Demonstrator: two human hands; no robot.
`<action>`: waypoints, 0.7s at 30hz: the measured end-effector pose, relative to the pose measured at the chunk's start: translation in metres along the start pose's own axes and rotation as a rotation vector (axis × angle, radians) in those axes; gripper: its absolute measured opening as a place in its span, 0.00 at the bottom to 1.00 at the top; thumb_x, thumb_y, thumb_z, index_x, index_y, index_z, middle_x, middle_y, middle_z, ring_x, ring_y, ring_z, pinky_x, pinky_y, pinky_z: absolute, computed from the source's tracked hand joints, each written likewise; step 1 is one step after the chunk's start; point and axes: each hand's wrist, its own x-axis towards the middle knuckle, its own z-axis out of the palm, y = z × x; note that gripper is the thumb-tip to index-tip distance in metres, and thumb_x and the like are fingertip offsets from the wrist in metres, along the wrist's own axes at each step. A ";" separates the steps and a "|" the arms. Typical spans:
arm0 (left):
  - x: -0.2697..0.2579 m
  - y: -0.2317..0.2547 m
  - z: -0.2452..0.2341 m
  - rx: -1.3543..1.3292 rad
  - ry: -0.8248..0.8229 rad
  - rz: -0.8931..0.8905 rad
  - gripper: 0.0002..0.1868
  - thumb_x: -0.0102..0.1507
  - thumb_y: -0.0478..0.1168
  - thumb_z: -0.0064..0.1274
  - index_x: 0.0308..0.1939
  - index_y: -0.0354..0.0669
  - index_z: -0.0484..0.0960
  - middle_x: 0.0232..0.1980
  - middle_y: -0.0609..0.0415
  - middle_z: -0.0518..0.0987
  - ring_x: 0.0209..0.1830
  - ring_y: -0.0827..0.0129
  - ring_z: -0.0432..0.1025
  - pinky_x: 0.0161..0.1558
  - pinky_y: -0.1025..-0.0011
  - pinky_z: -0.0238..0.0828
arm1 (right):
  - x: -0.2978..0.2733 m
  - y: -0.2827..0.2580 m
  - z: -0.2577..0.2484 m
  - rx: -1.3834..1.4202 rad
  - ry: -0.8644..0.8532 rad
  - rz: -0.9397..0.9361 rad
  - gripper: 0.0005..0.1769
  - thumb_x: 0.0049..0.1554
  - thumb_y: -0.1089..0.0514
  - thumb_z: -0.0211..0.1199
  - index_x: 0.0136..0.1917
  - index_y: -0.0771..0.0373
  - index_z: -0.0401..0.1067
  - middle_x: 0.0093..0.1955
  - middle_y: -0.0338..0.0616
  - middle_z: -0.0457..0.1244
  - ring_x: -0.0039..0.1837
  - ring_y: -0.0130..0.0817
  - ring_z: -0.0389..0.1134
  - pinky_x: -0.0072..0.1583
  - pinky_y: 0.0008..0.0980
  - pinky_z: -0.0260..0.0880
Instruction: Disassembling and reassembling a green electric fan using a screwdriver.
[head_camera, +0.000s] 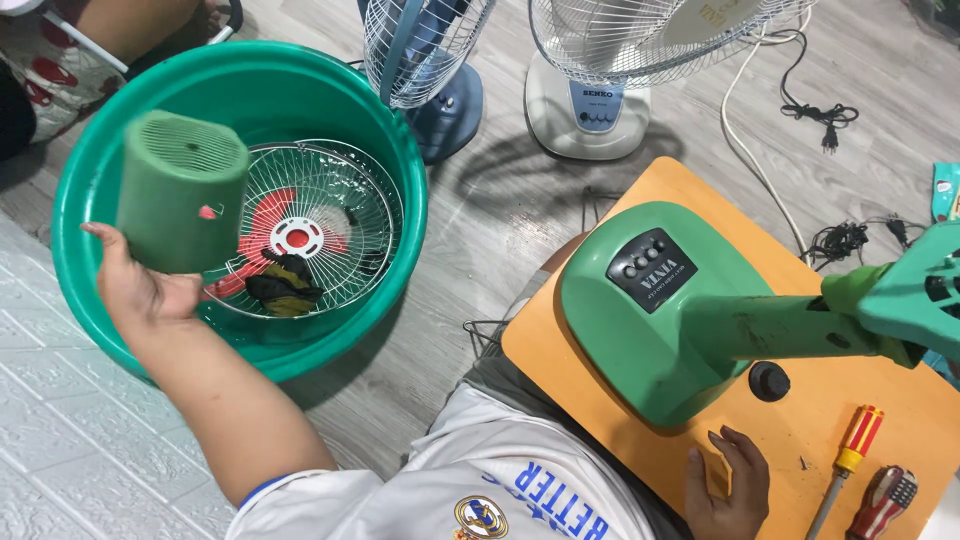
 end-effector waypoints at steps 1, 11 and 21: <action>-0.002 0.001 -0.001 -0.102 -0.150 -0.089 0.33 0.63 0.55 0.52 0.61 0.31 0.78 0.61 0.43 0.84 0.55 0.61 0.83 0.59 0.63 0.84 | 0.005 -0.008 -0.001 0.043 0.003 -0.016 0.20 0.54 0.72 0.70 0.59 0.73 0.71 0.66 0.62 0.64 0.65 0.52 0.68 0.64 0.45 0.69; -0.024 -0.021 0.023 1.333 -0.162 0.795 0.12 0.69 0.25 0.53 0.56 0.22 0.76 0.46 0.32 0.83 0.40 0.44 0.79 0.41 0.54 0.74 | 0.074 -0.082 0.003 0.206 -0.213 -0.284 0.22 0.48 0.69 0.68 0.55 0.55 0.71 0.65 0.39 0.64 0.65 0.38 0.68 0.63 0.35 0.71; -0.075 0.034 0.065 0.492 -0.440 0.446 0.23 0.77 0.51 0.54 0.64 0.35 0.75 0.60 0.55 0.79 0.54 0.80 0.73 0.62 0.84 0.73 | 0.160 -0.192 0.007 0.300 -0.324 -0.693 0.28 0.46 0.66 0.71 0.61 0.53 0.73 0.66 0.45 0.62 0.64 0.43 0.68 0.64 0.41 0.70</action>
